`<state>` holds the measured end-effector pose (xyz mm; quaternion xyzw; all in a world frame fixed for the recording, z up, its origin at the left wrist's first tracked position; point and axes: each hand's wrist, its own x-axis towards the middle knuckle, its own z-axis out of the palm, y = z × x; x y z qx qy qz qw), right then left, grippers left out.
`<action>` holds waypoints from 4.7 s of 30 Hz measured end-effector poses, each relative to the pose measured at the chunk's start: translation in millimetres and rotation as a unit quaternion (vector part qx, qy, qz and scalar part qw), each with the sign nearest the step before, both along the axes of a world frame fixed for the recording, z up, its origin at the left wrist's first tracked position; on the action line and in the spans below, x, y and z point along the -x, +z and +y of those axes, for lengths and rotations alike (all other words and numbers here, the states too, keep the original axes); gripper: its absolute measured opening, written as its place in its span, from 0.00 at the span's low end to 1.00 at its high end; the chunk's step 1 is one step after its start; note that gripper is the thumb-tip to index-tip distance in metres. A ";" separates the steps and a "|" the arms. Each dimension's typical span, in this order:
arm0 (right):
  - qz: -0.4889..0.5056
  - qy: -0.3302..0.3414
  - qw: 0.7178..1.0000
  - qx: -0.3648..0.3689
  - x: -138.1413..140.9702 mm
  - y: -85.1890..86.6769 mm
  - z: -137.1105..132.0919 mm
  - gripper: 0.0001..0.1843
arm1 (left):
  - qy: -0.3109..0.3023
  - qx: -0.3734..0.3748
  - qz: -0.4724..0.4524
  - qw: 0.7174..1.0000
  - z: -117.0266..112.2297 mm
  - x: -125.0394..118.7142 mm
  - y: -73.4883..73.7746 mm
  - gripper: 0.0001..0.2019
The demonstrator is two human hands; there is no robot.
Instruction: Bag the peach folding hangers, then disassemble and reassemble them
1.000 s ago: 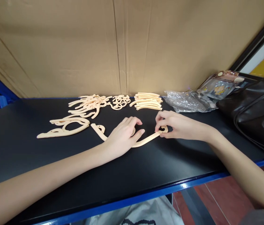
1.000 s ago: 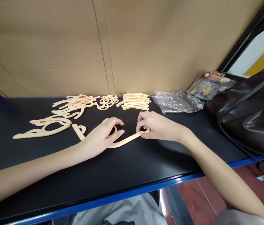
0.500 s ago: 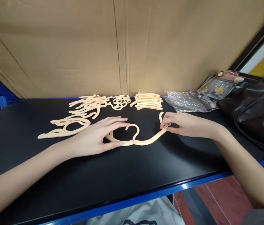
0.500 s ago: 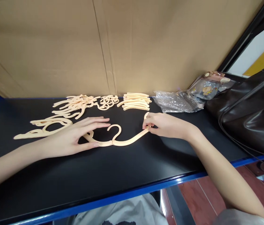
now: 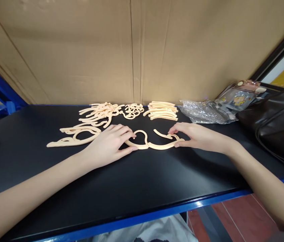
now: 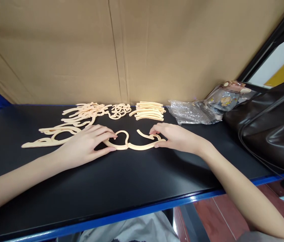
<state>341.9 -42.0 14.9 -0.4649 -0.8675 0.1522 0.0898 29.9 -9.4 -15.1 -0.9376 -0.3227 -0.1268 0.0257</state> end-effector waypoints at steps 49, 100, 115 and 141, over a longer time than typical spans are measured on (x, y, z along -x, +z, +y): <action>0.057 0.021 0.995 -0.079 28.5 -18.2 -2.2 0.12 | -0.104 0.174 -0.133 0.970 -10.0 -3.1 0.4 0.11; 0.091 0.123 0.983 -0.107 41.3 -25.7 -9.8 0.24 | -0.023 0.122 -0.067 0.990 -14.2 -5.1 -4.1 0.26; 0.031 0.154 0.984 -0.085 40.1 -24.0 -11.2 0.15 | -0.089 0.095 -0.044 0.990 -16.2 -5.8 10.5 0.14; -0.023 0.132 0.977 -0.164 46.0 -26.6 -18.8 0.24 | -0.059 0.153 -0.050 0.985 -26.0 -6.5 13.0 0.11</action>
